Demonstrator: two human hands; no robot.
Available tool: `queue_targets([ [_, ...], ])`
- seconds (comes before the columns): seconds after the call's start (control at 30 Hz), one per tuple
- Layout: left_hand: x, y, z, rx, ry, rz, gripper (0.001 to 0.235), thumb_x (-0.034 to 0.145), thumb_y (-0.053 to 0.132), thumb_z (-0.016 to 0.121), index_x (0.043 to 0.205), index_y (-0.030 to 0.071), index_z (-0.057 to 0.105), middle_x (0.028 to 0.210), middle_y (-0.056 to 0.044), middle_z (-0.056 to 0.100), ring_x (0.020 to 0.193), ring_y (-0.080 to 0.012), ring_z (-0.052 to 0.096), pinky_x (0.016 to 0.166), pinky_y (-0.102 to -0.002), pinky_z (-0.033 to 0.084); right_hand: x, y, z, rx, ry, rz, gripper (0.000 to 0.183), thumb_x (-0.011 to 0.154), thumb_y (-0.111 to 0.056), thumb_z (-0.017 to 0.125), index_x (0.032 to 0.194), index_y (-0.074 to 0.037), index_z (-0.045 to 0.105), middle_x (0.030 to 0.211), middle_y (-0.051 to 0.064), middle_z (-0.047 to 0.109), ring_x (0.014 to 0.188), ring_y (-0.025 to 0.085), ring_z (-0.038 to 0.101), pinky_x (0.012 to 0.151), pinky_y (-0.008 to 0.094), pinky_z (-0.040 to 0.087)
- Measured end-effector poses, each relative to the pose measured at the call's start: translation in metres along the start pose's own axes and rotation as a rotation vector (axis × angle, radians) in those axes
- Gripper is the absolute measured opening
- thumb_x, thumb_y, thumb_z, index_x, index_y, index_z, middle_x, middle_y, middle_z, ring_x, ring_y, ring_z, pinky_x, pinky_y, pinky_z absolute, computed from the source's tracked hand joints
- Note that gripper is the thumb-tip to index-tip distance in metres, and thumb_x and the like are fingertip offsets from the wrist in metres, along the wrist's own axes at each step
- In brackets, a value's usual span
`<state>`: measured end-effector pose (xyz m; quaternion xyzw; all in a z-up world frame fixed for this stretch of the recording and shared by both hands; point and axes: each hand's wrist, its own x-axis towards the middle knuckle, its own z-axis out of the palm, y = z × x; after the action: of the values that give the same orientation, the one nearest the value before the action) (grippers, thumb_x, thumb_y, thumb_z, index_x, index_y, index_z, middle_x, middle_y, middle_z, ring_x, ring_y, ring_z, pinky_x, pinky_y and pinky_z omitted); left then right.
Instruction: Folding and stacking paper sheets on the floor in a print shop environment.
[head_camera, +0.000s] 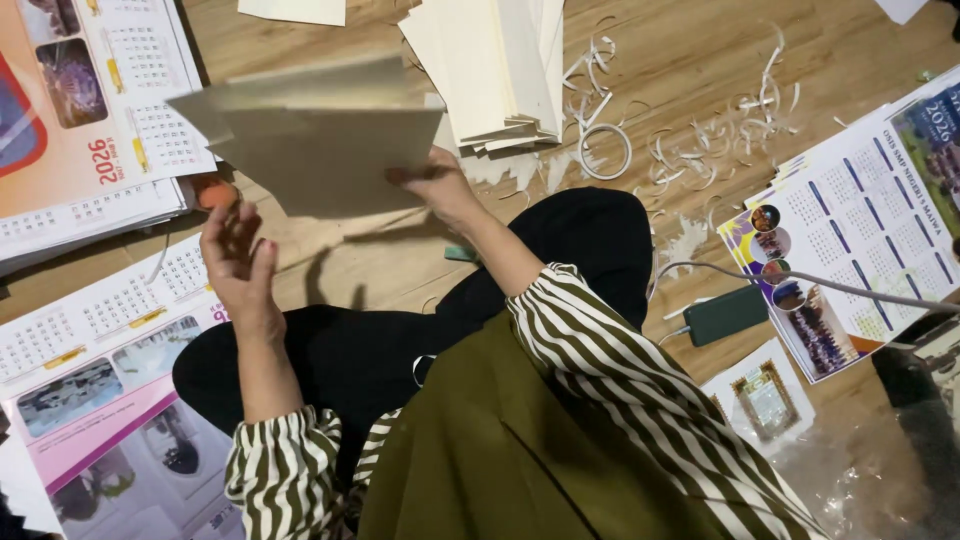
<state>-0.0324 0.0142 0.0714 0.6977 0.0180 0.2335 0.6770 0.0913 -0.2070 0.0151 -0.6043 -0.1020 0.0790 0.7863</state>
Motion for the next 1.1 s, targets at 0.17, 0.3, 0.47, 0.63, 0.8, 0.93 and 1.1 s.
queue_targets([
  [0.17, 0.024, -0.022, 0.011, 0.234, -0.116, 0.033, 0.103, 0.069, 0.02, 0.083, 0.143, 0.015, 0.011, 0.143, -0.021, 0.021, 0.133, -0.0393, 0.014, 0.095, -0.073, 0.006, 0.007, 0.04, 0.001, 0.02, -0.113, -0.097, 0.037, 0.073, -0.009, 0.076, 0.107, -0.01, 0.061, 0.095, 0.006, 0.065, 0.091, 0.015, 0.057, 0.084, 0.034, 0.046],
  [0.3, 0.032, -0.048, 0.03, 0.131, -0.163, -0.017, 0.086, 0.067, -0.013, 0.066, 0.137, 0.011, 0.023, 0.124, -0.018, 0.038, 0.103, -0.0271, 0.043, 0.086, -0.037, 0.042, 0.007, 0.086, -0.02, -0.097, -0.148, -0.116, 0.058, 0.066, -0.033, 0.081, 0.112, -0.011, 0.055, 0.102, 0.01, 0.059, 0.101, 0.021, 0.051, 0.088, 0.036, 0.042],
  [0.47, 0.041, -0.056, 0.046, 0.193, -0.147, -0.042, 0.051, 0.074, -0.008, 0.066, 0.116, 0.005, 0.041, 0.092, -0.013, 0.056, 0.089, -0.0252, 0.056, 0.086, -0.039, 0.042, 0.017, 0.107, -0.029, -0.089, -0.111, -0.024, 0.069, 0.065, -0.062, 0.072, 0.106, -0.009, 0.055, 0.094, 0.009, 0.058, 0.093, 0.02, 0.055, 0.081, 0.034, 0.046],
  [0.63, 0.058, -0.066, 0.044, 0.255, -0.204, -0.062, 0.034, 0.092, 0.019, 0.06, 0.116, 0.004, 0.042, 0.1, -0.019, 0.057, 0.094, -0.0351, 0.057, 0.082, -0.048, 0.045, -0.007, 0.022, -0.018, -0.212, 0.005, -0.037, 0.03, 0.081, -0.013, 0.066, 0.105, 0.0, 0.054, 0.093, 0.012, 0.059, 0.089, 0.02, 0.055, 0.08, 0.036, 0.046],
  [0.8, 0.102, -0.08, 0.033, 0.44, -0.176, -0.1, 0.031, 0.098, 0.021, 0.049, 0.125, 0.007, 0.042, 0.098, -0.015, 0.057, 0.084, -0.0282, 0.057, 0.071, -0.037, 0.049, -0.007, 0.053, -0.039, -0.325, -0.012, 0.14, 0.038, 0.079, -0.011, 0.066, 0.111, 0.003, 0.05, 0.096, 0.021, 0.059, 0.093, 0.03, 0.057, 0.08, 0.042, 0.046],
  [0.93, 0.145, -0.087, 0.027, 0.703, -0.194, -0.087, 0.043, 0.087, 0.019, 0.068, 0.12, 0.003, 0.047, 0.1, -0.017, 0.056, 0.09, -0.032, 0.057, 0.07, -0.039, 0.053, -0.005, 0.09, -0.058, -0.486, -0.156, 0.25, 0.039, 0.076, -0.017, 0.07, 0.108, 0.0, 0.056, 0.094, 0.022, 0.061, 0.091, 0.033, 0.059, 0.077, 0.044, 0.046],
  [1.1, 0.205, -0.118, 0.038, 1.345, -0.338, 0.252, 0.046, 0.068, 0.003, 0.067, 0.111, 0.008, 0.055, 0.11, -0.011, 0.052, 0.096, -0.0284, 0.05, 0.077, -0.038, 0.042, 0.006, 0.027, -0.028, -0.447, -0.117, 0.564, 0.032, 0.078, -0.001, 0.058, 0.108, 0.006, 0.05, 0.089, 0.015, 0.062, 0.072, 0.017, 0.062, 0.06, 0.023, 0.052],
])
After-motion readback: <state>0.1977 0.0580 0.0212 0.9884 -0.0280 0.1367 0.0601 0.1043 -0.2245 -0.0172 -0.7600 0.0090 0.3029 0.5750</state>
